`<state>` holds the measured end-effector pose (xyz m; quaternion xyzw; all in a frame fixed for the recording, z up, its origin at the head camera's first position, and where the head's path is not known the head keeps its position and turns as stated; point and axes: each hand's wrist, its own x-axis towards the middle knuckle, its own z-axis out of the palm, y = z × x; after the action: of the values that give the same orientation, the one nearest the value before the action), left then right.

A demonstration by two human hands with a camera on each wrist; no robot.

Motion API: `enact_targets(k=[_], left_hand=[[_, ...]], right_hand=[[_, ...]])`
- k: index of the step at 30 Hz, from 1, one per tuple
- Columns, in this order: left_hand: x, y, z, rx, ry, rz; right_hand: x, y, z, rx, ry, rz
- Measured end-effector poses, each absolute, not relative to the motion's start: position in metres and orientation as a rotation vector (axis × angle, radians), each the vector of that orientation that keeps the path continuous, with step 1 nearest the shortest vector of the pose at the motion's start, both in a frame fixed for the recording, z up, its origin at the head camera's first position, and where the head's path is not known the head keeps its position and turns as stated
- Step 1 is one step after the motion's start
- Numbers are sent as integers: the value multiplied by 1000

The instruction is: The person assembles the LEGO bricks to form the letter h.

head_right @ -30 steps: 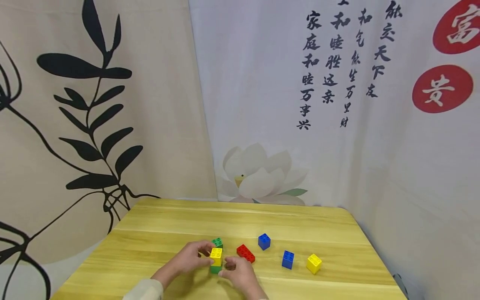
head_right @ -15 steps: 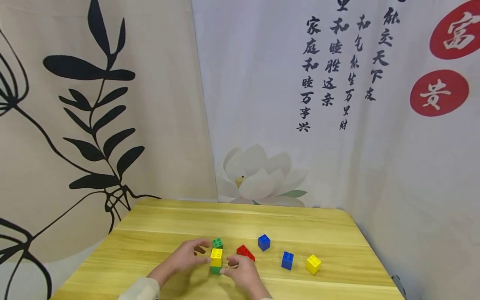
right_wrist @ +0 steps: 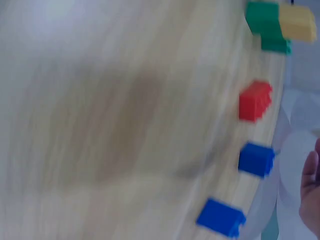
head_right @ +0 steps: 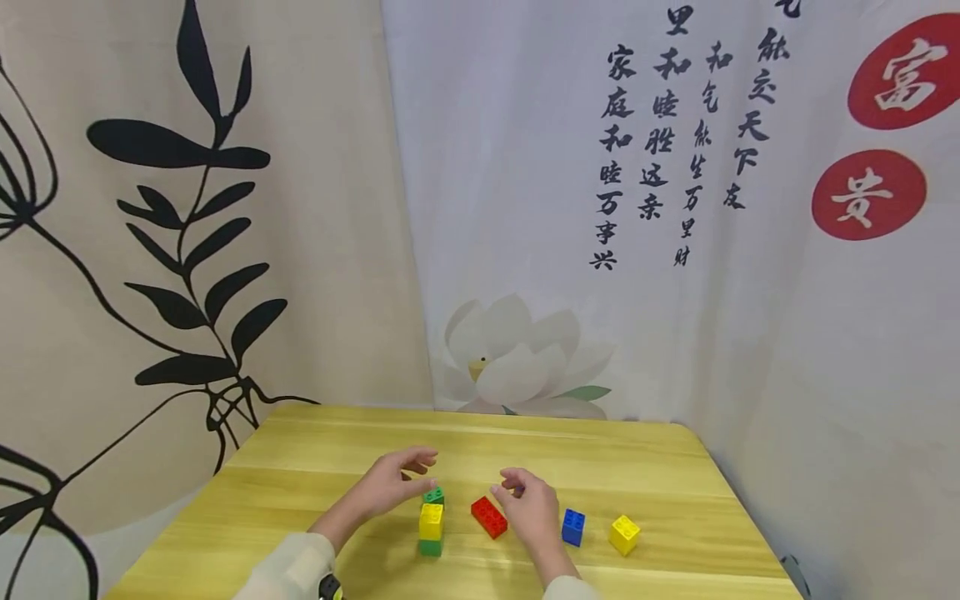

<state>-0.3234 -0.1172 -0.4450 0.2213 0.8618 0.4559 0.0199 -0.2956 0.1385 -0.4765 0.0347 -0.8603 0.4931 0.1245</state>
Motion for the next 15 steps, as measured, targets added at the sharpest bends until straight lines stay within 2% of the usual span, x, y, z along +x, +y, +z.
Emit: enact_targets(k=[15], left_hand=[[-332, -64, -433, 695, 2613, 1507]], right_hand=[[-286, 215, -458, -192, -2399, 1277]])
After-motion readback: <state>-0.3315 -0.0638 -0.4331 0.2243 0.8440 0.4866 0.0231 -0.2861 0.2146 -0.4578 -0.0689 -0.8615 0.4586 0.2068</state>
